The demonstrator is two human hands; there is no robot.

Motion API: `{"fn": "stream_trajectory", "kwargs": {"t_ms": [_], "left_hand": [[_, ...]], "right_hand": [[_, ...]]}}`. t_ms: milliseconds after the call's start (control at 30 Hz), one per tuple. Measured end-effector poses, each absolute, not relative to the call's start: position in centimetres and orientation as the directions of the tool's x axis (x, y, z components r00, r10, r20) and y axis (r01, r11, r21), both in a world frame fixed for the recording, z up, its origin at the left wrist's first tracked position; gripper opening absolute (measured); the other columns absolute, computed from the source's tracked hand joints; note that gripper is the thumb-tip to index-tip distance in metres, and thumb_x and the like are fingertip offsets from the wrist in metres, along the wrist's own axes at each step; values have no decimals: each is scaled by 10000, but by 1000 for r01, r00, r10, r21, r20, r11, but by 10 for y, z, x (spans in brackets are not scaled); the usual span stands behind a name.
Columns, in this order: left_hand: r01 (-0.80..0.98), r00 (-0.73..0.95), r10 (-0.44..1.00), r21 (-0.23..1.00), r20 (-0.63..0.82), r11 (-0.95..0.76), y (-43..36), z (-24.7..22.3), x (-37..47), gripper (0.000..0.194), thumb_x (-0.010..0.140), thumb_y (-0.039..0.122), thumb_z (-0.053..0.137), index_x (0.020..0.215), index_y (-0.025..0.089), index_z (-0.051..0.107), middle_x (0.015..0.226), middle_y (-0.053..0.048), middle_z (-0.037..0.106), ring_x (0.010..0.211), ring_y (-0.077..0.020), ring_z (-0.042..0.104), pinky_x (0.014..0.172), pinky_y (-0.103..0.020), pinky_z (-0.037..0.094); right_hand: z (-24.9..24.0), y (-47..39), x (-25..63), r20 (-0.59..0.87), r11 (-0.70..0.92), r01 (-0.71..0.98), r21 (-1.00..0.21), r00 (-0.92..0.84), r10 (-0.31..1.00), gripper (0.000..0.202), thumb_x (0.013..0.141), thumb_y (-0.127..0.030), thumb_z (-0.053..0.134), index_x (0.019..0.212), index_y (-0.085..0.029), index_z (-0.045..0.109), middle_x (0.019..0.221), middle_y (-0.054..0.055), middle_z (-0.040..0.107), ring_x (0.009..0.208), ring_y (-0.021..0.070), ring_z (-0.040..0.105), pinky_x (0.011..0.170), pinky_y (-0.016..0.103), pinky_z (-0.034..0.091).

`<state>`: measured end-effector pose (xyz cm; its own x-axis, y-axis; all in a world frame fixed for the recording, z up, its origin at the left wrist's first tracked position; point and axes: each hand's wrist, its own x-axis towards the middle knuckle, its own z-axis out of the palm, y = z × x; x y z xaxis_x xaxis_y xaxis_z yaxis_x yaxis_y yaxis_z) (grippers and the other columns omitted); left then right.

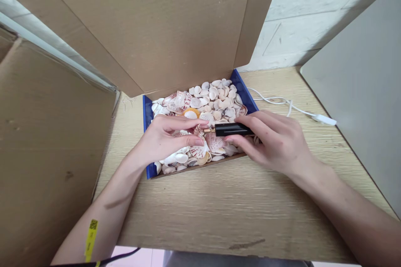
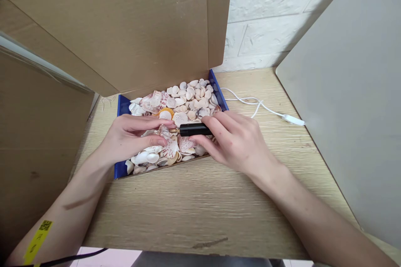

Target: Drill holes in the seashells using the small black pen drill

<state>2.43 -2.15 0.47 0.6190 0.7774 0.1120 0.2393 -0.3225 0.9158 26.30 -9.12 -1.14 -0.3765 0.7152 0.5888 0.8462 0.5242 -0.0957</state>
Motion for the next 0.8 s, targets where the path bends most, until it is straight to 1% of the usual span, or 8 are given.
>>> {"fn": "stream_trajectory", "kwargs": {"t_ms": [100,200,300,367,433,500,600,800], "left_hand": [[181,653,743,923,146,-340,-21,4,26,389,692,146,788,1032,323,724,877,7,778,727,-135,704,684,-213,552],[159,687,714,930,136,-330,-21,5,27,398,700,130,781,1052,307,717,874,-8,779,716,-136,708,703,-223,557],[163,681,718,925,146,-343,-21,5,27,393,694,137,788,1044,301,721,890,-16,778,730,-143,709,692,-224,555],[166,671,723,918,163,-360,-20,5,26,402,689,136,791,1044,309,719,906,-14,776,723,-138,702,665,-216,548],[149,665,722,913,192,-381,-20,4,25,427,683,124,792,1052,325,713,919,-7,775,705,-128,692,636,-205,538],[126,662,715,907,225,-402,-19,3,25,464,676,103,791,1062,344,706,931,4,773,713,-123,688,636,-201,533],[106,664,704,900,252,-422,-18,2,24,489,674,79,785,1069,354,702,925,9,773,713,-118,680,635,-202,530],[90,668,698,903,258,-420,-18,4,25,464,678,70,782,1068,311,713,894,-11,773,615,-87,635,592,-187,513]], "right_hand": [[-11,-94,260,532,517,852,-84,-401,746,266,876,-402,589,902,-138,609,643,5,603,523,132,537,471,275,380],[-11,-95,256,520,534,841,-84,-420,744,272,883,-401,579,899,-132,615,649,2,602,518,125,534,466,271,375],[-10,-95,254,513,535,840,-90,-422,748,291,887,-410,570,935,-127,617,695,12,614,566,132,556,487,269,395],[-9,-95,254,506,546,833,-89,-434,745,330,892,-423,556,1002,-117,611,742,25,624,614,143,572,515,272,417],[-9,-94,254,509,547,833,-87,-434,743,368,901,-398,548,1100,-92,586,823,54,641,692,160,594,570,277,449],[-10,-94,254,518,555,826,-95,-435,736,387,907,-358,542,1157,-64,561,853,76,643,734,176,594,611,290,468],[-11,-93,253,505,559,820,-123,-433,747,391,900,-338,552,1170,-56,556,851,86,639,743,188,572,652,313,480],[-13,-93,253,541,548,822,-157,-393,744,406,871,-330,594,1181,-76,530,915,112,641,826,209,572,719,334,495]]}}
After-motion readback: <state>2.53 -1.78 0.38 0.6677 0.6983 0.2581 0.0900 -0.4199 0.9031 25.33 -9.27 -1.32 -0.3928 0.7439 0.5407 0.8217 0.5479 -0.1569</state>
